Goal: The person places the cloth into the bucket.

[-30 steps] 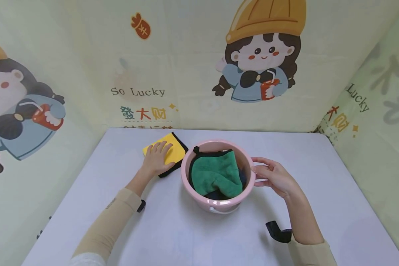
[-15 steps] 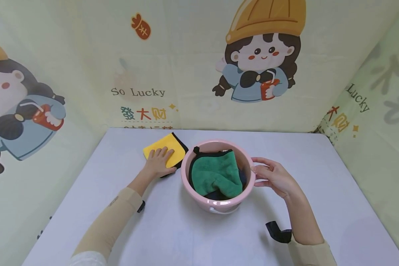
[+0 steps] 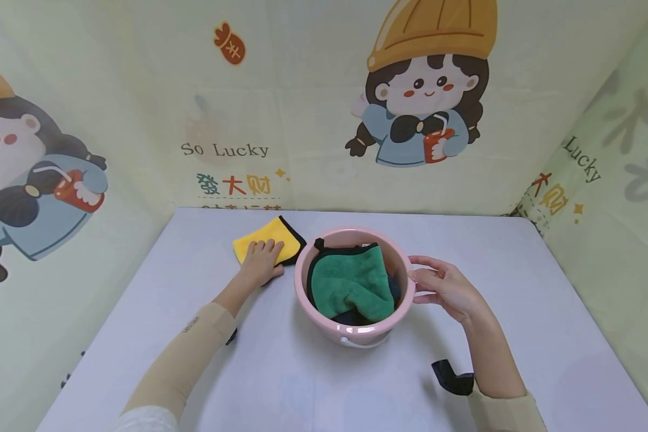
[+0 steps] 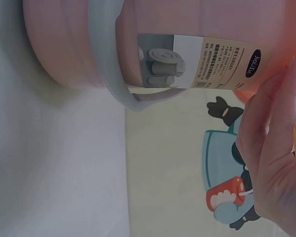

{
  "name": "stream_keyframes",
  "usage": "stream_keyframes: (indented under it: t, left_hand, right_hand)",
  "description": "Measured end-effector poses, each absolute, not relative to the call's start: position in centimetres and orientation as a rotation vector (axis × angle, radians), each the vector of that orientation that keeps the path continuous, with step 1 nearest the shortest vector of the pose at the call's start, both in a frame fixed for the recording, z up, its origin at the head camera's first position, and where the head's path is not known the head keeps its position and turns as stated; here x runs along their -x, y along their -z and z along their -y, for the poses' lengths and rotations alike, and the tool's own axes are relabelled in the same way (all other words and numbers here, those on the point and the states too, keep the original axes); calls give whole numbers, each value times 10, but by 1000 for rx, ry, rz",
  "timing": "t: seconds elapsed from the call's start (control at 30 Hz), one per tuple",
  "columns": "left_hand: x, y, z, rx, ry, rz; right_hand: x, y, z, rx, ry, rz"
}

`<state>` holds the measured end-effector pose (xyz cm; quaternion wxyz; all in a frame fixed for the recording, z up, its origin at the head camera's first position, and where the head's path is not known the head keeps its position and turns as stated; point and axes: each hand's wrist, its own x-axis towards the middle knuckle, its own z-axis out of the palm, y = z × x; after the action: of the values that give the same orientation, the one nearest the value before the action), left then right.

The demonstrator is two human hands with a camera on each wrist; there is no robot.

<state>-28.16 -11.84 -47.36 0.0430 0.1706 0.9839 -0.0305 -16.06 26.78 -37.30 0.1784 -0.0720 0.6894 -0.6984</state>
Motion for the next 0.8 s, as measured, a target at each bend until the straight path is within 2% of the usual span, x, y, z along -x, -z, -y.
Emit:
stream_keyframes:
  t: [0.53, 0.8]
  left_hand:
    - [278, 469, 119, -529, 77, -3226]
    - [278, 448, 120, -532, -1, -3396]
  right_hand:
    - [160, 371, -268, 197, 1975, -1939]
    - [160, 370, -268, 190, 1969, -1945]
